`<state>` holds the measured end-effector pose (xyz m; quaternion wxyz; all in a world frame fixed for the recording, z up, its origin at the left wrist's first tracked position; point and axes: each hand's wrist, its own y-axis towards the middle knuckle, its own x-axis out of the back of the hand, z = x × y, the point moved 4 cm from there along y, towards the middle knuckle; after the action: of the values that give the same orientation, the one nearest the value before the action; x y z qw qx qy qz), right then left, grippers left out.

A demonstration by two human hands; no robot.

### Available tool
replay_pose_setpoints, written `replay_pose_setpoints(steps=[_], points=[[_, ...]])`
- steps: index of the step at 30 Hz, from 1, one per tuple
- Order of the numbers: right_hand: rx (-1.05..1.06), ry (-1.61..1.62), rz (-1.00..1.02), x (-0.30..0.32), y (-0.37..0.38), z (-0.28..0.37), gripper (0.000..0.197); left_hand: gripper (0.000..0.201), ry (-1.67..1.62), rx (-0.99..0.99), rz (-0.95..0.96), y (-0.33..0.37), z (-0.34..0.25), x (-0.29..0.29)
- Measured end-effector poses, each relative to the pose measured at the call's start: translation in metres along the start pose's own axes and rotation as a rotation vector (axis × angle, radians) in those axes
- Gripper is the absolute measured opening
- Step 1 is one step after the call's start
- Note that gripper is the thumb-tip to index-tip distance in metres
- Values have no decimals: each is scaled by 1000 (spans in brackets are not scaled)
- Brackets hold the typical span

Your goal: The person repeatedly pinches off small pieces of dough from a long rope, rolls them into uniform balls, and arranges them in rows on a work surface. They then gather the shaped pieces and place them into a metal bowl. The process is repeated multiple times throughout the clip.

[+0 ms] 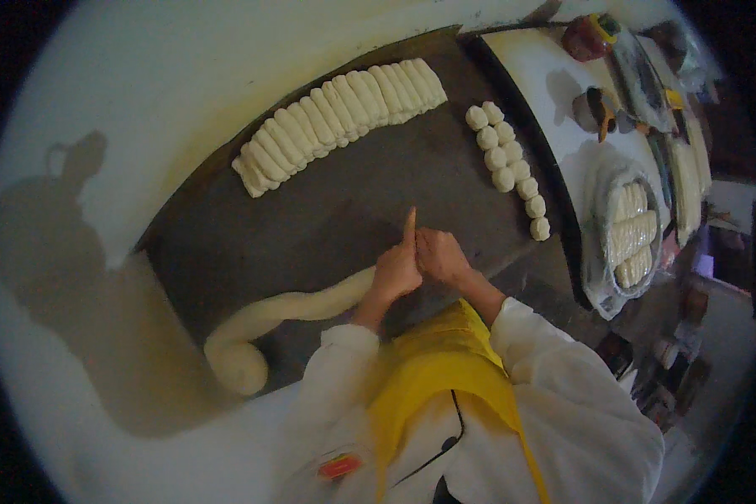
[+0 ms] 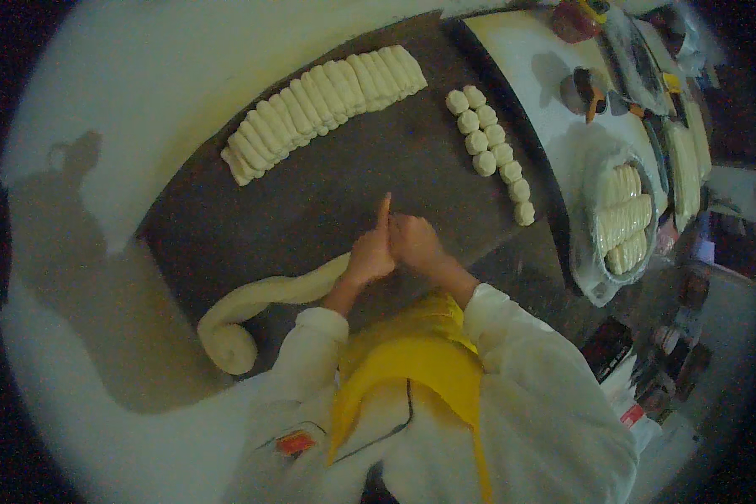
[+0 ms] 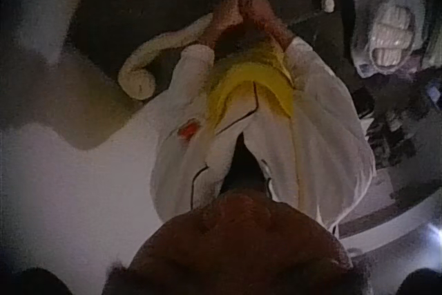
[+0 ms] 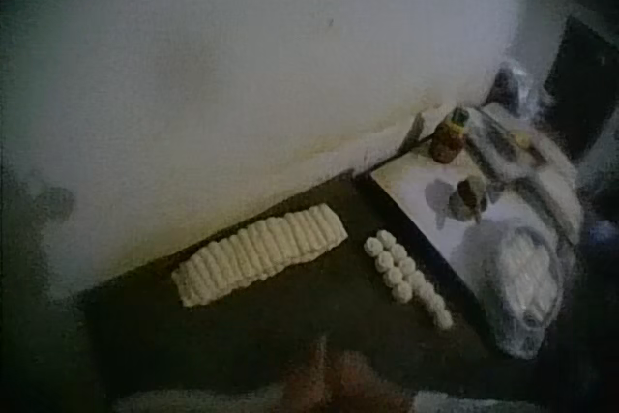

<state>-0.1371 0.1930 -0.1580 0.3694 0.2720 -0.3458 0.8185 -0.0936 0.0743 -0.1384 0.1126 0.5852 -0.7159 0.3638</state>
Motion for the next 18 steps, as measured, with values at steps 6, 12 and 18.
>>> replay_pose_setpoints(steps=[6, 12, 18], points=[[24, -102, -57, 27, 0, -23, 30, 26, 166, 236, 43, 24, -5, -36], [127, 435, 159, 40, -18, -4, 24, 30, 253, 391, 101, 42, -12, -28], [137, 325, -216, 53, -69, -20, 34, 60, 174, 284, 152, 51, 4, -19]])
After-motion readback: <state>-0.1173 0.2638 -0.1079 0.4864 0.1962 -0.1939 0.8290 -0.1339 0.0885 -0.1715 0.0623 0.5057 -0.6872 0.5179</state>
